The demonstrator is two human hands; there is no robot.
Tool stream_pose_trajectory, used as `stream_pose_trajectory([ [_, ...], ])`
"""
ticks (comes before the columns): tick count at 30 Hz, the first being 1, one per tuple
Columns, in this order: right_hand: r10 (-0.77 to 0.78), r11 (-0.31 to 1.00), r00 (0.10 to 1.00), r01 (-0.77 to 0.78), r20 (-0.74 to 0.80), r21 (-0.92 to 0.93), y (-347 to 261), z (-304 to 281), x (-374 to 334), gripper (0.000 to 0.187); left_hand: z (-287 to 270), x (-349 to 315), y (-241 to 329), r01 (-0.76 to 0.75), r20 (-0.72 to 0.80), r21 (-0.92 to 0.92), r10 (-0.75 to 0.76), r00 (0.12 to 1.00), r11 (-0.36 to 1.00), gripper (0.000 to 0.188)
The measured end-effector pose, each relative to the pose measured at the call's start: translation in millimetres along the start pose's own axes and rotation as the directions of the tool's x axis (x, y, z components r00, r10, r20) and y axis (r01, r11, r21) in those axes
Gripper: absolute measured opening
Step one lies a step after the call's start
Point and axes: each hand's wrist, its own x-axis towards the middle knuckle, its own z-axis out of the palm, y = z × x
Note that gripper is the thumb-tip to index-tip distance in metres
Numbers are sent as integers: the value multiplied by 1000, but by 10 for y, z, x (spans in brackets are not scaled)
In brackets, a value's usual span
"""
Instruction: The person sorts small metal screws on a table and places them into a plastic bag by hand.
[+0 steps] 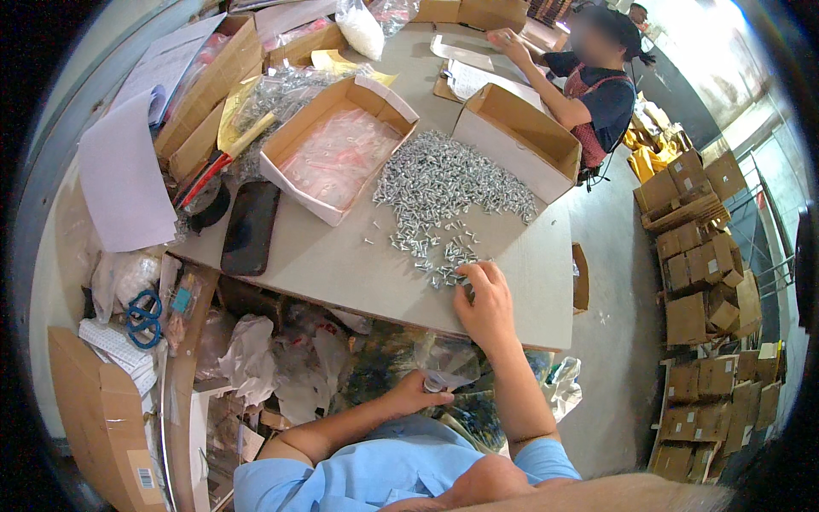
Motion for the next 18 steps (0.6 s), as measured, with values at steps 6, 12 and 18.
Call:
stream_pose_trajectory([
  [6, -14, 1000, 1000, 15, 23, -13, 40, 1, 15, 17, 13, -10, 90, -42, -5, -49, 41, 999, 998, 27],
  [12, 104, 992, 978, -114, 180, 49, 33, -232, -189, 15, -2, -14, 67, 17, 32, -43, -16, 999, 999, 30],
  [18, 78, 987, 975, -105, 210, 122, 59, -350, -401, 17, -6, 4, 282, 81, -32, 140, -77, 997, 987, 34],
])
